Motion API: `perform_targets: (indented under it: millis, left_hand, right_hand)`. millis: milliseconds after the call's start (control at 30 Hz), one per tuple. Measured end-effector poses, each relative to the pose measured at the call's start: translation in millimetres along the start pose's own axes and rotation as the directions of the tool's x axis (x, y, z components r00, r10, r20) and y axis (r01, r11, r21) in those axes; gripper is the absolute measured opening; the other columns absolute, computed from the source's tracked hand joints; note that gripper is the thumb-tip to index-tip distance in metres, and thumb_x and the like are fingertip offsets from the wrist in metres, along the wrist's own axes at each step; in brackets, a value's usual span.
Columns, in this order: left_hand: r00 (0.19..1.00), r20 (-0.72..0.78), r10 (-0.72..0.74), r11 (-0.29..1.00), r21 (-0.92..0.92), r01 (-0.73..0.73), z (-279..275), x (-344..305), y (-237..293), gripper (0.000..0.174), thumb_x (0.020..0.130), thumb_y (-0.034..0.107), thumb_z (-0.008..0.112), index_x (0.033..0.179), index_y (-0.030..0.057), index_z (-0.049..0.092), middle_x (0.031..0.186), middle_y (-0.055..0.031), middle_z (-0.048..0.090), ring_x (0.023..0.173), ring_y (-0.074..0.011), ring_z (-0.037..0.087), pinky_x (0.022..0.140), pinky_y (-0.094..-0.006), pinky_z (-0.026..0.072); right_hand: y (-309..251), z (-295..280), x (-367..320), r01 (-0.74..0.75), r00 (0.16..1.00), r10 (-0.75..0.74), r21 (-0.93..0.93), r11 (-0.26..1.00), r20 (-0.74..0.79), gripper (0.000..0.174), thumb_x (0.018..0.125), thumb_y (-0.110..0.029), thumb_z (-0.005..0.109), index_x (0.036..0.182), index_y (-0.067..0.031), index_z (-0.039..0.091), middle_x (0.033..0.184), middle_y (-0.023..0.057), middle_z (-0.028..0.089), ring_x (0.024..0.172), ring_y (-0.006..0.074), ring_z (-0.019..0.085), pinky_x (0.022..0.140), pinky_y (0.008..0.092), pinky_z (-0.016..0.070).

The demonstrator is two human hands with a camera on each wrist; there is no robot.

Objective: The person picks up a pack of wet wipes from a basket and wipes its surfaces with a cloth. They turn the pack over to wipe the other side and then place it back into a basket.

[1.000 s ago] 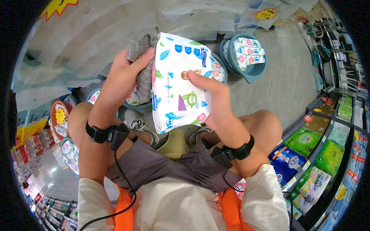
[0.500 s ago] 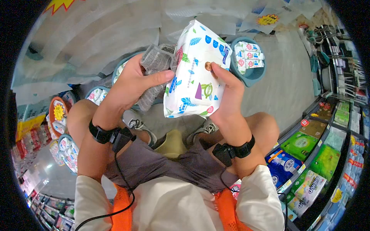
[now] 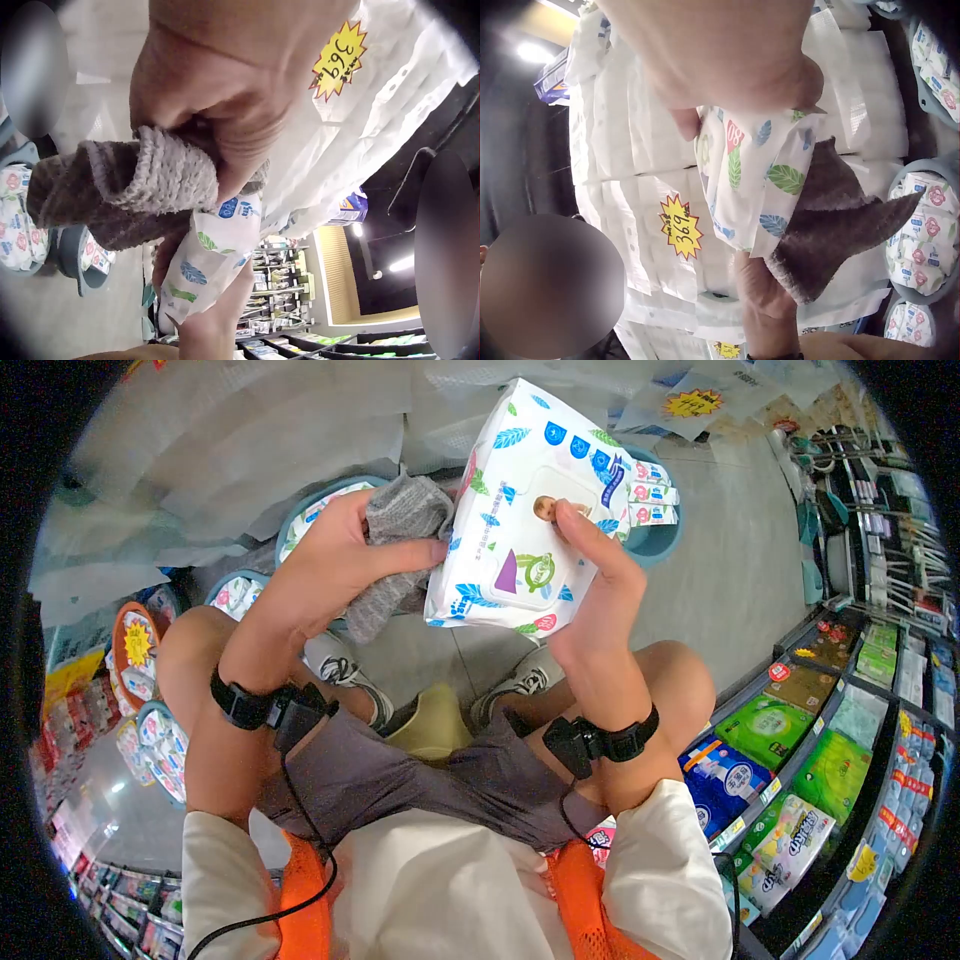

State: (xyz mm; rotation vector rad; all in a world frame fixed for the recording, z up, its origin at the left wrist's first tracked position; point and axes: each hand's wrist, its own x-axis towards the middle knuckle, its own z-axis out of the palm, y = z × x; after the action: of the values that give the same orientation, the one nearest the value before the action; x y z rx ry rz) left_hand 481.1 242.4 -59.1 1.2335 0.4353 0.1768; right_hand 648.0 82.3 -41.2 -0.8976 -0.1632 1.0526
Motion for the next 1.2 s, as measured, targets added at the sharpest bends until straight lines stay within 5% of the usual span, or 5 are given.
perform_targets:
  millis: [233, 833, 933, 1033, 1200]
  left_hand:
    - [0.999, 0.025, -0.039, 0.999, 0.008, 0.039, 3, -2, -5, 0.033, 0.098, 0.025, 0.076, 0.118, -0.0001, 0.072, 0.106, -0.0009, 0.075, 0.091, -0.0077, 0.067, 0.081, -0.0283, 0.0545]
    - [0.986, 0.166, 0.009, 0.985, 0.167, -0.037, -9, -4, -12, 0.028, 0.093, 0.014, 0.078, 0.114, -0.0024, 0.072, 0.101, -0.0015, 0.074, 0.089, -0.0088, 0.064, 0.083, -0.0288, 0.0523]
    - [0.99, 0.139, -0.02, 0.984, 0.18, -0.005, -10, -3, -12, 0.031, 0.096, 0.021, 0.076, 0.118, 0.0002, 0.071, 0.104, -0.0007, 0.074, 0.091, -0.0081, 0.064, 0.081, -0.0276, 0.0517]
    - [0.977, 0.039, -0.211, 0.977, 0.036, 0.209, -2, -11, 4, 0.036, 0.098, 0.03, 0.074, 0.122, 0.0038, 0.071, 0.106, 0.0003, 0.073, 0.092, -0.0069, 0.063, 0.078, -0.0259, 0.0506]
    - [0.959, -0.037, -0.282, 0.958, 0.036, 0.283, -9, -10, -3, 0.039, 0.098, 0.035, 0.073, 0.124, 0.0066, 0.07, 0.104, 0.002, 0.073, 0.089, -0.0065, 0.064, 0.075, -0.0248, 0.0491]
  right_hand:
    - [-2, -9, 8, 0.026, 0.995, -0.025, 0.003, 1.0, -0.096, 0.032, 0.101, -0.021, 0.059, 0.126, -0.0006, 0.062, 0.125, 0.0152, 0.07, 0.11, 0.031, 0.072, 0.097, 0.0468, 0.0585]
    - [-3, -10, 3, 0.083, 0.996, -0.089, -0.19, 0.978, -0.027, 0.04, 0.097, -0.017, 0.062, 0.132, 0.0021, 0.059, 0.125, 0.0149, 0.069, 0.112, 0.0279, 0.07, 0.1, 0.0428, 0.0556]
    - [-5, -3, 5, 0.096, 0.994, -0.103, -0.13, 0.987, -0.047, 0.042, 0.092, -0.012, 0.068, 0.131, 0.003, 0.061, 0.119, 0.0149, 0.072, 0.105, 0.0257, 0.073, 0.093, 0.039, 0.0598]
    - [-7, -6, 7, 0.102, 0.992, -0.11, -0.116, 0.988, -0.06, 0.04, 0.093, -0.012, 0.067, 0.129, 0.0031, 0.062, 0.12, 0.0148, 0.072, 0.106, 0.0258, 0.073, 0.093, 0.0393, 0.0595]
    - [-11, -14, 8, 0.088, 0.995, -0.093, -0.114, 0.989, -0.039, 0.042, 0.101, -0.02, 0.059, 0.137, 0.0011, 0.056, 0.13, 0.0148, 0.068, 0.116, 0.0291, 0.069, 0.101, 0.0458, 0.0554]
